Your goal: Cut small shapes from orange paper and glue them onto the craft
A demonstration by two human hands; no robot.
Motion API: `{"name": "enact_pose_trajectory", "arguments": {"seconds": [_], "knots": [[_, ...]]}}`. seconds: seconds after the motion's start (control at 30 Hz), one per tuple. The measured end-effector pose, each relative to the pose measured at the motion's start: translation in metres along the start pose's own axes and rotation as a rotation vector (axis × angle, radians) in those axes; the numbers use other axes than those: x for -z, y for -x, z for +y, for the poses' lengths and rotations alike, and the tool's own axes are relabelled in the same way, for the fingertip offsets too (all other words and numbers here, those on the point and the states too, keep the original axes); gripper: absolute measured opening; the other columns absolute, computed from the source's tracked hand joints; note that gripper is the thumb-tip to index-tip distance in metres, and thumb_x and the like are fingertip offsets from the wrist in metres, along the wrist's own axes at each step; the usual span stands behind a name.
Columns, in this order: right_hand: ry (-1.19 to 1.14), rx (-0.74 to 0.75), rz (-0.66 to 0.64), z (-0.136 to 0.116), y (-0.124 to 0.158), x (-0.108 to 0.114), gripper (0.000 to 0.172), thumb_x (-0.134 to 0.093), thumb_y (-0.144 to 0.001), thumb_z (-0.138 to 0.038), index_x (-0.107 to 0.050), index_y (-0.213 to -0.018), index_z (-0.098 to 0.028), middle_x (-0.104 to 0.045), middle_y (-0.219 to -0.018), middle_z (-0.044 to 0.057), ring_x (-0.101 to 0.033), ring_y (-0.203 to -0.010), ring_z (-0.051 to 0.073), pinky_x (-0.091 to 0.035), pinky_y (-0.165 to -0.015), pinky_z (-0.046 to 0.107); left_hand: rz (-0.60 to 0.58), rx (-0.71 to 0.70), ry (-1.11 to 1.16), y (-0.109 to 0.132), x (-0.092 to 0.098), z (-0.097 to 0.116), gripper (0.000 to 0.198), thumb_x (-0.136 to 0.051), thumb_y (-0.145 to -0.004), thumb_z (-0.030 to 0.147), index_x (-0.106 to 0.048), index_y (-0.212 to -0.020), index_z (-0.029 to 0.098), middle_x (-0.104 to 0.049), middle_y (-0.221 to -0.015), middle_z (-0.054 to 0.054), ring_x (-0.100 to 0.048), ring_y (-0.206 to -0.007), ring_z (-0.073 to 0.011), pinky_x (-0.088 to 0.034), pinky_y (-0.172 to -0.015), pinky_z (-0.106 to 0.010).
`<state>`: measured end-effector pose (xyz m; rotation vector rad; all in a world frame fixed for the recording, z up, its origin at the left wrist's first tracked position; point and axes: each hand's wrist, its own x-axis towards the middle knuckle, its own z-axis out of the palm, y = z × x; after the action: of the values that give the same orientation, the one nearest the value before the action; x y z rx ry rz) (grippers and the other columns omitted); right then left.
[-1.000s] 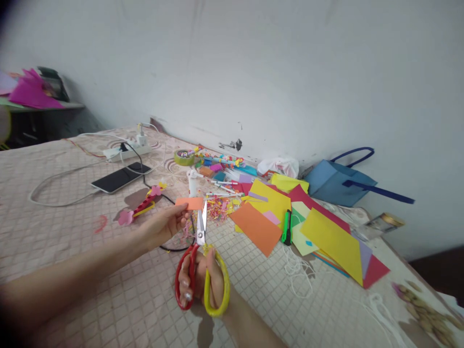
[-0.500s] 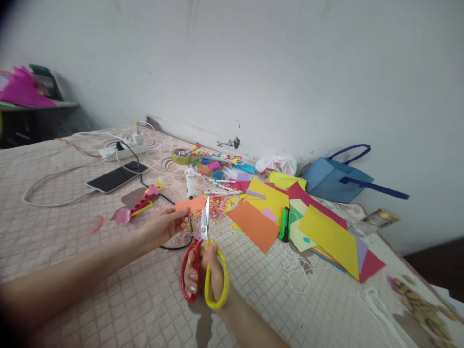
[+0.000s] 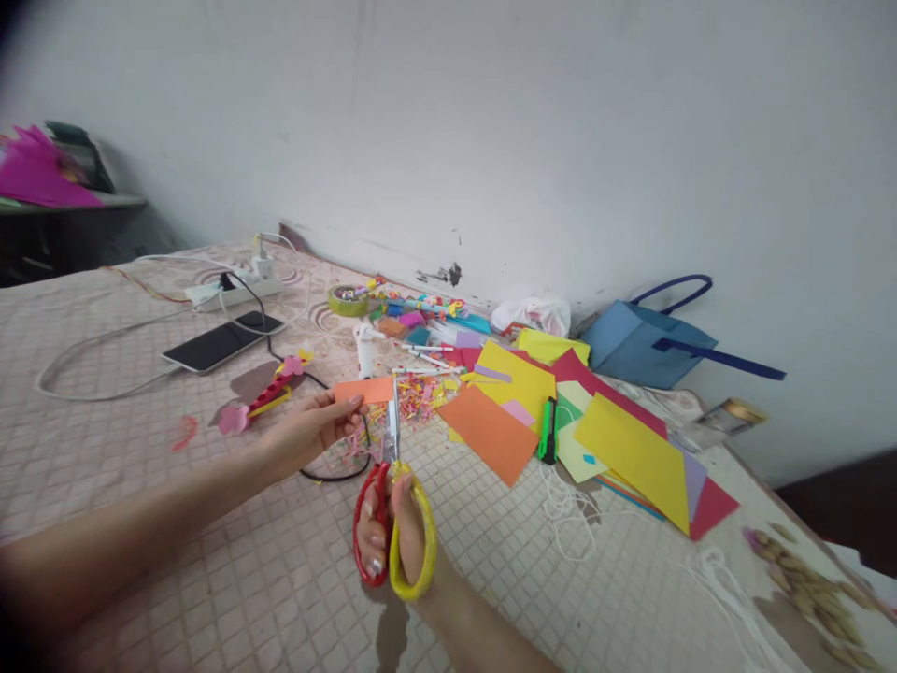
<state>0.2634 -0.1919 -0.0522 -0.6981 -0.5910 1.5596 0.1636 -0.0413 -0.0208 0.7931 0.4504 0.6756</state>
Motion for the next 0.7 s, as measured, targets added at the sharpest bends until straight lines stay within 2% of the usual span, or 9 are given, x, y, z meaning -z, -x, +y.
{"name": "enact_pose_trajectory", "arguments": {"seconds": [0.3,0.7], "knots": [[0.025,0.024,0.012,0.0001,0.0011,0.0005,0.057,-0.047,-0.070,-0.075,-0.049,-0.068,-0.018,-0.034,-0.042,-0.011,-0.026,-0.029,0.002,-0.026,-0.029,0.013,0.021,-0.008,-0.067,-0.0019,-0.0001,0.0037,0.012,-0.072,-0.070,0.014,-0.062,-0.076,0.008,-0.063,-0.063,-0.002,-0.057,-0.053,-0.0050,-0.048,-0.053,-0.013],[-0.028,-0.034,-0.038,-0.0044,-0.0031,0.0033,0.056,-0.052,-0.067,-0.074,-0.049,-0.066,-0.018,-0.037,-0.040,-0.010,-0.027,-0.026,0.003,-0.030,-0.027,0.014,0.017,0.015,-0.116,-0.0022,0.0022,0.0013,0.015,-0.072,-0.070,0.015,-0.063,-0.079,0.008,-0.066,-0.069,-0.003,-0.058,-0.056,-0.0053,-0.048,-0.056,-0.014]]}}
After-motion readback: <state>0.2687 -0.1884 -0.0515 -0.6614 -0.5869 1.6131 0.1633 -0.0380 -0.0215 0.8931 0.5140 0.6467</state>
